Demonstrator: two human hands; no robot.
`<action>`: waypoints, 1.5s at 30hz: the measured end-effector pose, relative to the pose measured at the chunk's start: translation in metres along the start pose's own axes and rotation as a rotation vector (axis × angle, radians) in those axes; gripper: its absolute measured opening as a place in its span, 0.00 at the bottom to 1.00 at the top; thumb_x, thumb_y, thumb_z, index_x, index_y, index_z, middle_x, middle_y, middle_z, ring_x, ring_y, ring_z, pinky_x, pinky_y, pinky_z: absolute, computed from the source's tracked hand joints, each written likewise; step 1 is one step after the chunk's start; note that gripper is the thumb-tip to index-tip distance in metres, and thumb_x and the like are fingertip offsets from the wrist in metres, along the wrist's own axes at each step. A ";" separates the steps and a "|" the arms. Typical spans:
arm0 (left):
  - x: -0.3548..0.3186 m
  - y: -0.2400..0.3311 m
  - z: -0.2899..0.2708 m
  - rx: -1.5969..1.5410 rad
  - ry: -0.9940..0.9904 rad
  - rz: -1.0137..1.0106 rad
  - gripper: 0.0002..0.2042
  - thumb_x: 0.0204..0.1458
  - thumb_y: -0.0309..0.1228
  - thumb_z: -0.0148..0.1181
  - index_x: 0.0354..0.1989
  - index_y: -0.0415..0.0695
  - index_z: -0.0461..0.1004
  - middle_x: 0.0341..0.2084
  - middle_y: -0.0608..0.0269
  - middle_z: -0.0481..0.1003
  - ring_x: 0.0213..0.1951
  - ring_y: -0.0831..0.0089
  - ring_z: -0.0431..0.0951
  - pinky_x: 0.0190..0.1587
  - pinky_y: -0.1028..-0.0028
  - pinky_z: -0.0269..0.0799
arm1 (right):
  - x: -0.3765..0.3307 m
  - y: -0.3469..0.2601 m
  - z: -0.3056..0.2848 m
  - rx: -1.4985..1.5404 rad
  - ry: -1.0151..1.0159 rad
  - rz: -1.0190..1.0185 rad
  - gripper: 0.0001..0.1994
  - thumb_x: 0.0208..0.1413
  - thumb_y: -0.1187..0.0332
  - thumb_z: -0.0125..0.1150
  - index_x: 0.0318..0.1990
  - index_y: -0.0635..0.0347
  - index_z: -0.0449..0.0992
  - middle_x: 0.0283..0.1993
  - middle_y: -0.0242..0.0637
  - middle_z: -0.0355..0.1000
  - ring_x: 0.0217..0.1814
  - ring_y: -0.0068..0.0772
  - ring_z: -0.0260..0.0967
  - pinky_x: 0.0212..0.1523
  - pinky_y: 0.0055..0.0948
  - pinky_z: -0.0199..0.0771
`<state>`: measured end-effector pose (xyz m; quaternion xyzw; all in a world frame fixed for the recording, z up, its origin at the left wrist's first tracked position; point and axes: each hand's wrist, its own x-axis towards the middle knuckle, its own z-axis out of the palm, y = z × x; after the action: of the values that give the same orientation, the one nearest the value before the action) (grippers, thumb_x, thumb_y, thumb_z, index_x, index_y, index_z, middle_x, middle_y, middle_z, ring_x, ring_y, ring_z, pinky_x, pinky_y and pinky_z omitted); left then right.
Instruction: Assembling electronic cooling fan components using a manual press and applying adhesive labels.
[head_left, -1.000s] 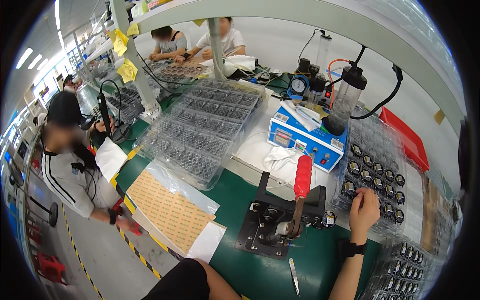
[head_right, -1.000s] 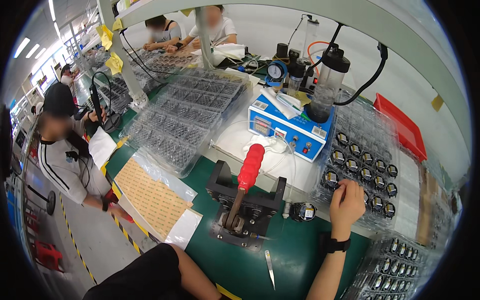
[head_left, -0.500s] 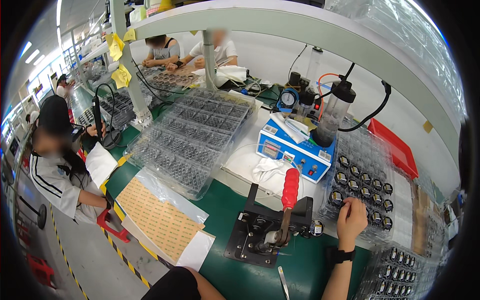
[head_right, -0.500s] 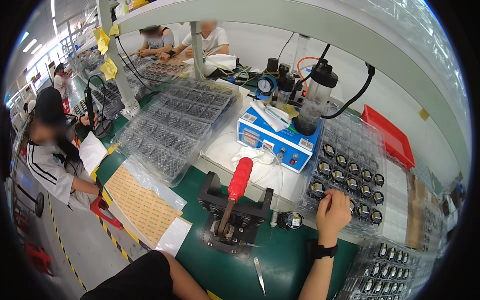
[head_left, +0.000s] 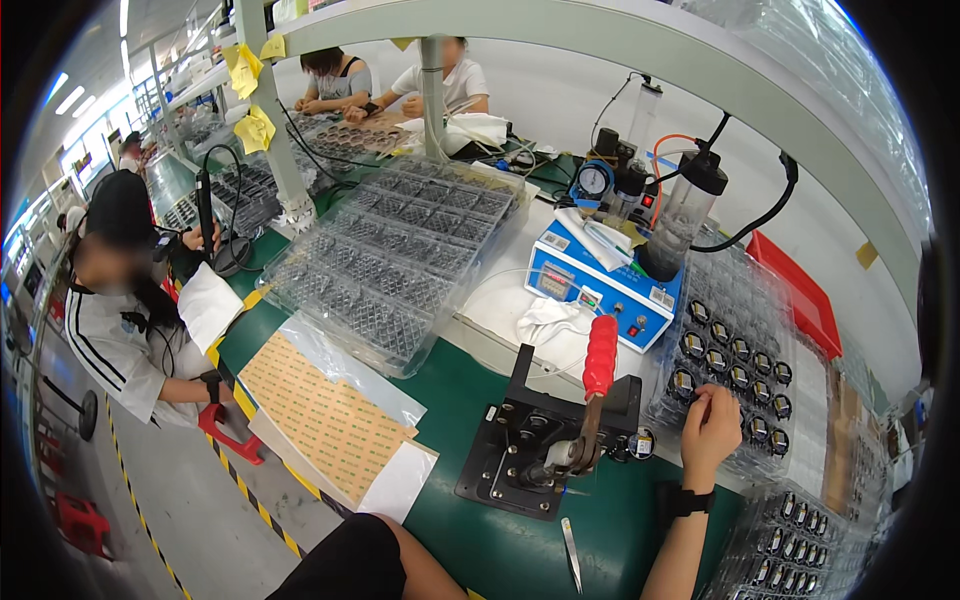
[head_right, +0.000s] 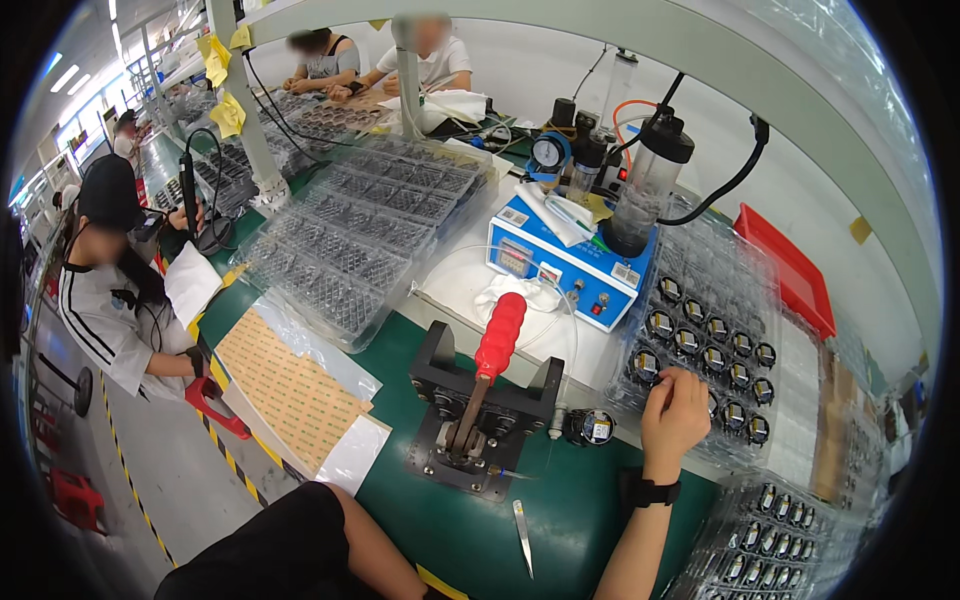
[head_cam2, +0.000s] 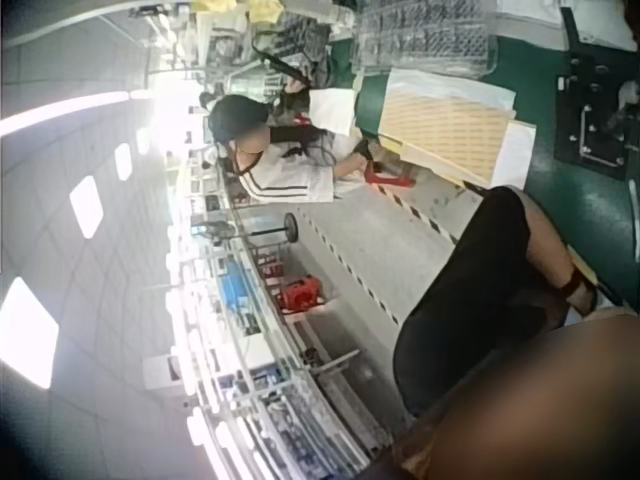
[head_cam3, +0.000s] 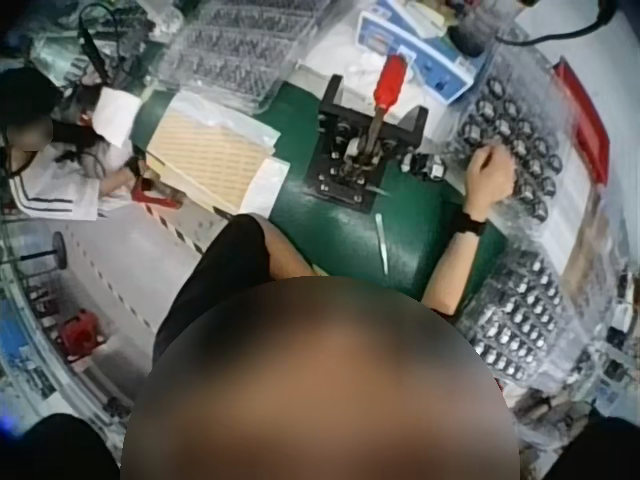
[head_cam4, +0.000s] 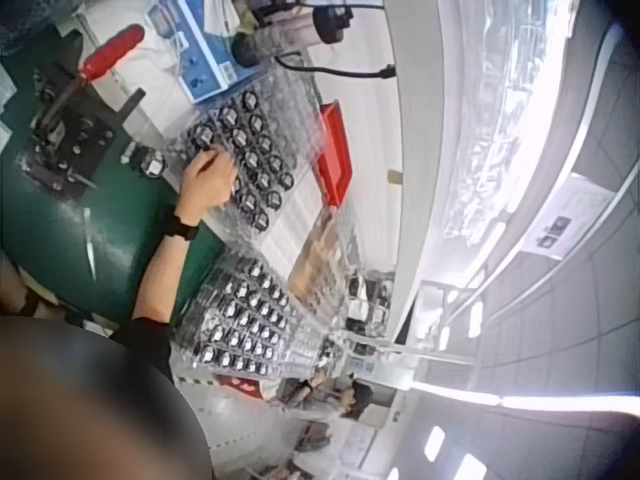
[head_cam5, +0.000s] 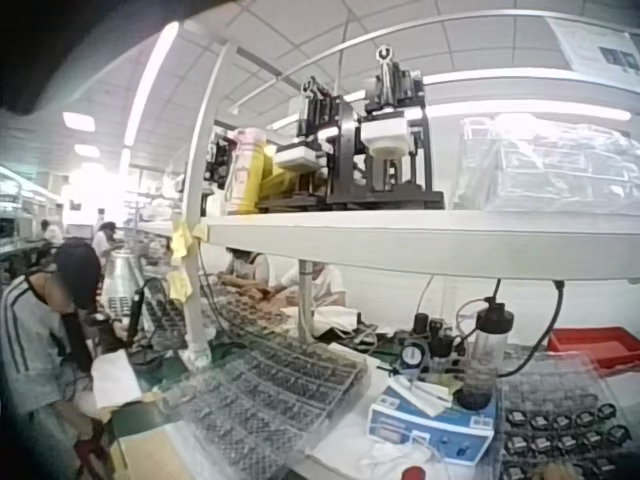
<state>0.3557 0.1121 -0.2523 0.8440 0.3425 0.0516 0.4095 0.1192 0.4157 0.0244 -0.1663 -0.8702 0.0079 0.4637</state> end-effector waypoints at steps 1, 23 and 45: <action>0.001 0.000 0.000 -0.001 0.005 -0.002 0.13 0.61 0.33 0.38 0.43 0.37 0.67 0.37 0.41 0.71 0.40 0.48 0.73 0.45 0.54 0.67 | 0.000 -0.001 -0.001 0.001 -0.002 0.001 0.03 0.52 0.73 0.51 0.30 0.56 0.72 0.26 0.33 0.68 0.27 0.38 0.64 0.24 0.34 0.62; 0.010 0.001 0.000 -0.043 0.076 -0.011 0.13 0.60 0.33 0.39 0.42 0.38 0.68 0.36 0.42 0.71 0.39 0.49 0.73 0.44 0.55 0.67 | -0.008 0.000 -0.009 0.001 -0.045 0.017 0.04 0.54 0.72 0.50 0.30 0.55 0.72 0.27 0.32 0.68 0.27 0.36 0.64 0.26 0.33 0.63; 0.020 0.018 0.026 -0.192 0.145 -0.007 0.13 0.59 0.33 0.40 0.41 0.38 0.69 0.36 0.43 0.72 0.38 0.49 0.73 0.43 0.55 0.67 | 0.001 -0.002 0.005 0.001 -0.005 -0.009 0.05 0.55 0.72 0.49 0.31 0.54 0.73 0.28 0.32 0.69 0.28 0.36 0.66 0.27 0.32 0.65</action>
<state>0.3900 0.0992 -0.2602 0.7938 0.3678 0.1437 0.4625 0.1139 0.4148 0.0223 -0.1621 -0.8721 0.0066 0.4616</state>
